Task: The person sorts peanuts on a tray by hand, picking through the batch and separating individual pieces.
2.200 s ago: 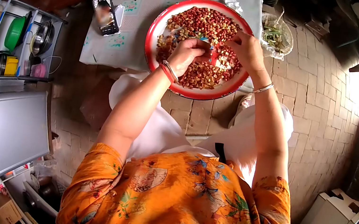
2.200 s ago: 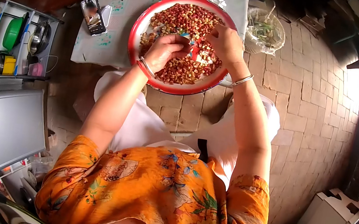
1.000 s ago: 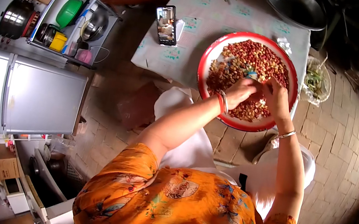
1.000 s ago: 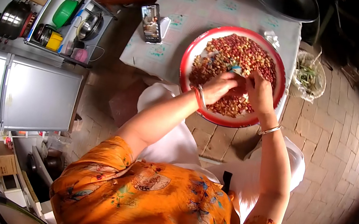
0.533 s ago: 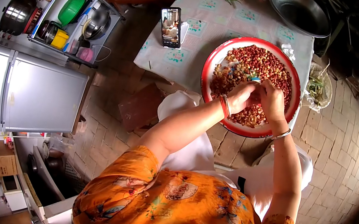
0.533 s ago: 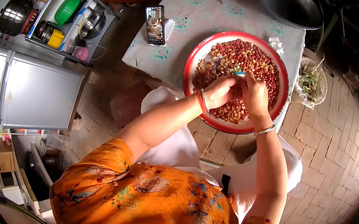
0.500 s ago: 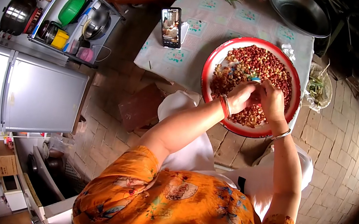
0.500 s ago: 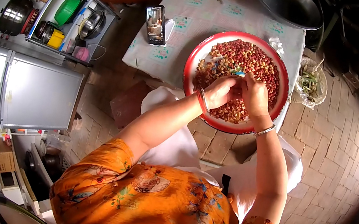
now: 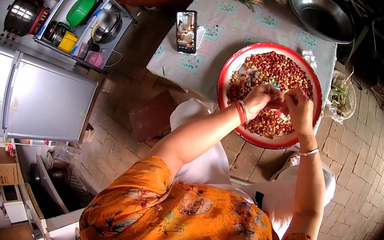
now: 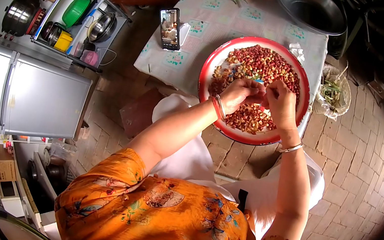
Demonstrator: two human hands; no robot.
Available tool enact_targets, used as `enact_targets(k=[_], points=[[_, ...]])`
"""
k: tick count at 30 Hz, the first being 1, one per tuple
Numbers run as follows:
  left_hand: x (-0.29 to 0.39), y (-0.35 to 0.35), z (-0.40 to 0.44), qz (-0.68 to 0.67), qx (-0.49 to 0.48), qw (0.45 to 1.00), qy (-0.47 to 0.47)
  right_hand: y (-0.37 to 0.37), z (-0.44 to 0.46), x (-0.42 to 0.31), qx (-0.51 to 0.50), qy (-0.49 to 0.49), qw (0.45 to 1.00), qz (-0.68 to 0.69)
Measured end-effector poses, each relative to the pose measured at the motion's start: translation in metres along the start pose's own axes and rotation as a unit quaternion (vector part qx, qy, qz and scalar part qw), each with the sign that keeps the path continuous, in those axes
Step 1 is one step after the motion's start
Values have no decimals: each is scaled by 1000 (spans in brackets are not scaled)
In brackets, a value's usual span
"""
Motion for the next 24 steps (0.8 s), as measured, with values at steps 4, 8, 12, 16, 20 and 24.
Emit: enact_targets(k=[4, 8, 12, 16, 20, 24], points=[[10, 9, -5, 88, 32, 995, 26, -11, 1, 21, 37, -56, 990, -125], [17, 9, -15, 197, 44, 979, 8, -21, -5, 32, 64, -105, 968, -216], [12, 2, -16, 262, 47, 964, 15, -47, -14, 43, 42, -52, 952, -298], [12, 6, -16, 372, 26, 927, 30, -72, -24, 55, 45, -16, 959, -280], [11, 6, -17, 476, 1, 879, 43, -72, -33, 49, -15, -4, 954, -298], [6, -2, -11, 530, -30, 845, 61, -56, -31, 56, -45, -48, 946, -317]])
Point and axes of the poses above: each hand's wrist, its own z-axis towards the middle knuckle, its own y-axis out of the palm, x = y × z, the point moved 1 cm from there along z, towards the middle knuckle, and after that the axes turned 14 degrees about -z, right-handed, at the moved point
